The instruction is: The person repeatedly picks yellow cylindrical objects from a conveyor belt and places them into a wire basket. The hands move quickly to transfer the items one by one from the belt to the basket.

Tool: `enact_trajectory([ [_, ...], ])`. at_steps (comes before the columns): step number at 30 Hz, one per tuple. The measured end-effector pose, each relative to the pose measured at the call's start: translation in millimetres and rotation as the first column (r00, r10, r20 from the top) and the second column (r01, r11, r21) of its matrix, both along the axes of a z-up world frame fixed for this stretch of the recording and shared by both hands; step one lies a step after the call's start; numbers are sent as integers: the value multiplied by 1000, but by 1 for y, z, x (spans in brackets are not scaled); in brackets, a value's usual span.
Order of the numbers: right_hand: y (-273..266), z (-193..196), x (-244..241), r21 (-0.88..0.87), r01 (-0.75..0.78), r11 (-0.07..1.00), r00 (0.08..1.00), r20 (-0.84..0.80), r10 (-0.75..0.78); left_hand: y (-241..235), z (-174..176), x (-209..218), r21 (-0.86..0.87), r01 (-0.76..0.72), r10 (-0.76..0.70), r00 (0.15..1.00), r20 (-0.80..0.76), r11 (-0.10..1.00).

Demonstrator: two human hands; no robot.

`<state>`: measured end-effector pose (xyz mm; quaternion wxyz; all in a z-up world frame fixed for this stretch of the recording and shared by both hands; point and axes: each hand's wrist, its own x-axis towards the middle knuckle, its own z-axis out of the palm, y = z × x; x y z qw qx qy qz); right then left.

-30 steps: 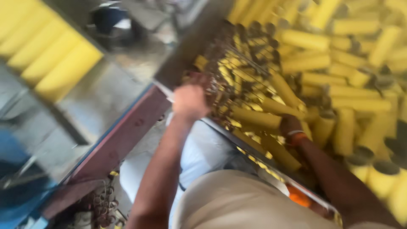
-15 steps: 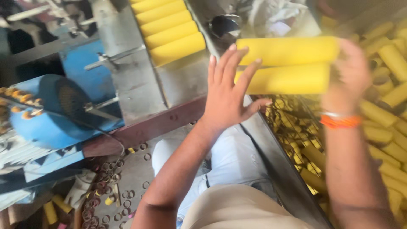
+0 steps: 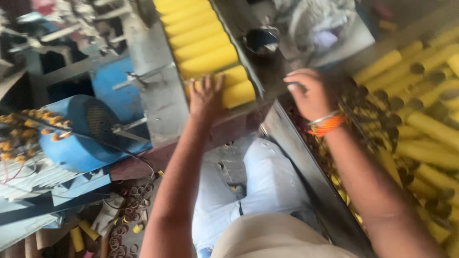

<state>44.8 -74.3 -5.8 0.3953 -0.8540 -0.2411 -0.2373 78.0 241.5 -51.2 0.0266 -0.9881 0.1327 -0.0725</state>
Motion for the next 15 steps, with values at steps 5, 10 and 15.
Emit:
enact_trajectory([
  [5,-136,-62,-69,34,377,926,794,-527,-303,-4,25,-7,65,-26,32,996,-85,998],
  [10,-253,-148,-181,-322,595,736,381,-694,-611,-74,64,-34,-290,321,-304,947,103,902],
  [15,-277,-191,-239,-382,523,761,299,-754,-585,-192,67,-81,-483,518,-583,812,17,706],
])
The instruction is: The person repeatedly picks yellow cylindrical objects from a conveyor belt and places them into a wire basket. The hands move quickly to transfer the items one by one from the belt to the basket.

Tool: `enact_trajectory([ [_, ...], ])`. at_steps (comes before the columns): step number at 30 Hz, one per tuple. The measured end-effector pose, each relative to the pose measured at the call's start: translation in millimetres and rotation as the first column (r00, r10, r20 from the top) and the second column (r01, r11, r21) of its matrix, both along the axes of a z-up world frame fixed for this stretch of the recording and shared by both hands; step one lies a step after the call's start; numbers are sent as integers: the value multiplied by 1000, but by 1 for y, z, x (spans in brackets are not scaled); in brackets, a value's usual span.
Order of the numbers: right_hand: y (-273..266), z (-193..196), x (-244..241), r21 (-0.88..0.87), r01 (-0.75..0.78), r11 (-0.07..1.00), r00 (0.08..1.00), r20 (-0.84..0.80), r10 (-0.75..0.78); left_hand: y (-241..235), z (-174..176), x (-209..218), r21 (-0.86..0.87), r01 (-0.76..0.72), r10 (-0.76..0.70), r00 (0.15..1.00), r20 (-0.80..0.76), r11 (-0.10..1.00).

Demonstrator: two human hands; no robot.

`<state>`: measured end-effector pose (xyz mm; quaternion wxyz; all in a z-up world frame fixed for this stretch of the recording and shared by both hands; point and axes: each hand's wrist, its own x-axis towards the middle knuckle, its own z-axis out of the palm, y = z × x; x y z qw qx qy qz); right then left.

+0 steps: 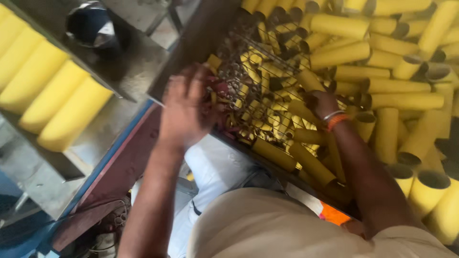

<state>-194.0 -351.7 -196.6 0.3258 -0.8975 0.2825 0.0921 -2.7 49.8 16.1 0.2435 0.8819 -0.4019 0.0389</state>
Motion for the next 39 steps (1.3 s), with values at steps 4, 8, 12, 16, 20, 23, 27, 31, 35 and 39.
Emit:
enact_trajectory([
  [4,22,-26,16,-239,-352,905,936,-78,343,-37,-14,-16,221,72,-25,977,-212,973],
  [8,38,-53,50,-459,-737,496,675,-460,577,-32,-24,-20,239,15,53,960,-275,971],
  [12,32,-70,88,-255,-868,426,485,-617,620,-33,-17,-18,239,-29,83,973,-215,970],
  [16,-3,-77,120,-400,-712,578,693,-536,483,-42,-8,-14,300,-18,130,924,-359,954],
  [20,-36,-88,142,-385,-677,627,675,-664,321,-42,-4,-12,327,-5,140,910,-389,945],
  [23,-41,-95,137,-323,-698,639,633,-695,340,-40,-12,-12,297,-17,128,923,-362,955],
  [27,-31,-61,116,-318,-644,695,702,-607,373,-43,-29,-11,374,14,132,922,-363,927],
  [31,-11,55,116,-362,-333,871,933,3,359,-41,-27,-14,173,-54,105,947,-303,983],
  [35,34,202,119,-305,-276,911,761,510,401,-19,1,-16,-281,-71,40,993,-113,957],
  [39,132,269,162,249,-366,897,585,811,13,27,41,-13,-352,-103,161,977,139,930],
])
